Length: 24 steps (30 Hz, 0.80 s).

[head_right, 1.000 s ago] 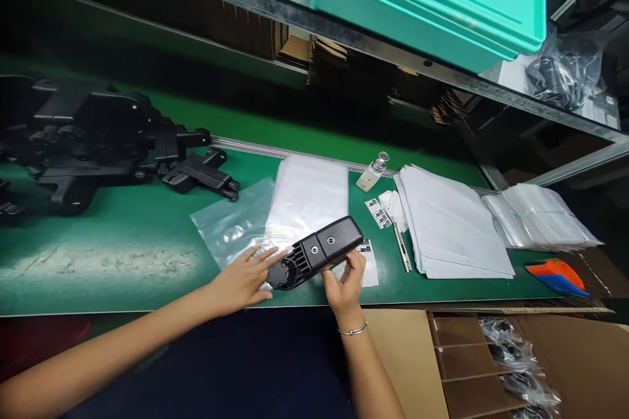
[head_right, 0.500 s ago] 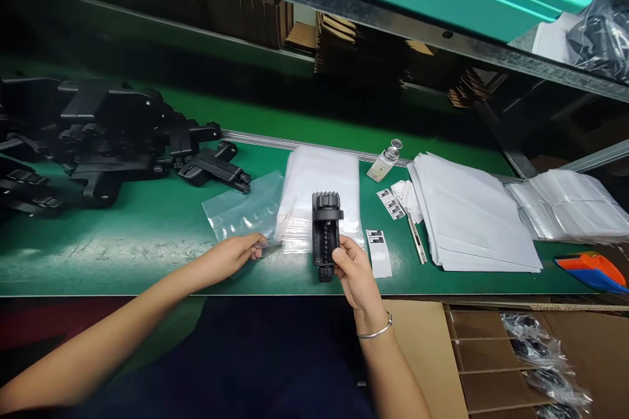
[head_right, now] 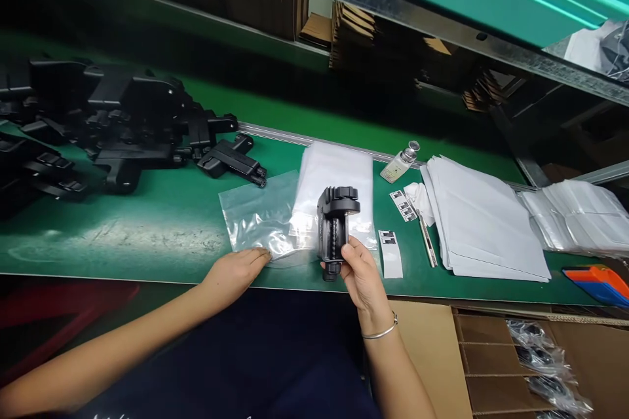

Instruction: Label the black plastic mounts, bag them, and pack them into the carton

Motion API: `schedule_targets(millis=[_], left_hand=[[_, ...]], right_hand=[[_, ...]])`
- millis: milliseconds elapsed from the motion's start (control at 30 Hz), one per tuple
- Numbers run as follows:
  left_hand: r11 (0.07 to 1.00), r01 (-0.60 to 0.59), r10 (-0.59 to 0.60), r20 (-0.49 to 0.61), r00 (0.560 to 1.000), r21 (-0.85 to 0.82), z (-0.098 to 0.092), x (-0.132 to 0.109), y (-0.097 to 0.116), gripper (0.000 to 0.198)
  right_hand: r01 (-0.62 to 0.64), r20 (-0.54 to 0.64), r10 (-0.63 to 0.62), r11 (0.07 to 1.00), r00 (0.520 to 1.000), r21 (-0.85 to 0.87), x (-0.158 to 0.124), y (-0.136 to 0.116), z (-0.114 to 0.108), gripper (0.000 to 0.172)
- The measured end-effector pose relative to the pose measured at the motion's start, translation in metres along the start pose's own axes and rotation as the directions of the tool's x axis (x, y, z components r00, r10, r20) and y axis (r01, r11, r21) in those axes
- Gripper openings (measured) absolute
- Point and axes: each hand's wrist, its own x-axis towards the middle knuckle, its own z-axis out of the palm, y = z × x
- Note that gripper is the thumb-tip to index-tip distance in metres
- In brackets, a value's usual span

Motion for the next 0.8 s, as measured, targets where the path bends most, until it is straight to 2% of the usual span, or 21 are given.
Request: schedule_targets(millis=[67,133,233,300,333,433,567,667,733,800], left_hand=[[0.996,0.077,-0.076,0.018,0.997,-0.040,-0.005,0.007,-0.002,0.016],[0.972,0.204,-0.194,0.094,0.976,-0.116,-0.008,0.018,-0.002,0.018],[0.886,0.389,-0.323,0.268,0.908,-0.253,-0.010,0.034,-0.001,0.016],[0.831,0.454,-0.351,0.333,0.876,-0.320,-0.012,0.040,-0.001,0.020],[0.812,0.470,-0.355,0.346,0.868,-0.346,-0.013,0.042,-0.001,0.024],[0.782,0.475,-0.335,0.371,0.866,-0.404,-0.019,0.046,-0.006,0.032],[0.756,0.456,-0.286,0.390,0.875,-0.469,-0.032,0.050,-0.015,0.023],[0.767,0.401,-0.272,0.313,0.910,-0.501,-0.044,0.050,-0.014,0.011],[0.819,0.334,-0.240,0.249,0.938,-0.467,-0.051,0.049,-0.008,0.011],[0.867,0.260,-0.175,0.229,0.958,-0.425,-0.055,0.046,-0.002,0.017]], right_hand=[[0.062,0.001,-0.063,0.988,0.998,-0.139,0.000,0.000,-0.004,0.041],[0.152,0.011,-0.157,0.930,0.987,-0.334,-0.003,-0.002,-0.008,0.041],[0.224,0.102,-0.211,0.716,0.972,-0.661,-0.009,-0.012,-0.011,0.040],[0.267,0.218,-0.153,0.552,0.964,-0.790,-0.012,-0.019,-0.009,0.038],[0.299,0.285,-0.106,0.498,0.953,-0.814,-0.013,-0.021,-0.008,0.038],[0.356,0.425,0.049,0.464,0.904,-0.811,-0.008,-0.023,-0.003,0.037],[0.320,0.424,0.132,0.470,0.896,-0.822,0.000,-0.016,-0.003,0.033],[0.301,0.383,0.128,0.414,0.915,-0.859,0.001,-0.010,-0.004,0.036],[0.309,0.358,0.078,0.355,0.931,-0.882,0.001,-0.006,-0.005,0.037],[0.309,0.326,0.000,0.315,0.946,-0.897,0.000,-0.001,-0.007,0.038]])
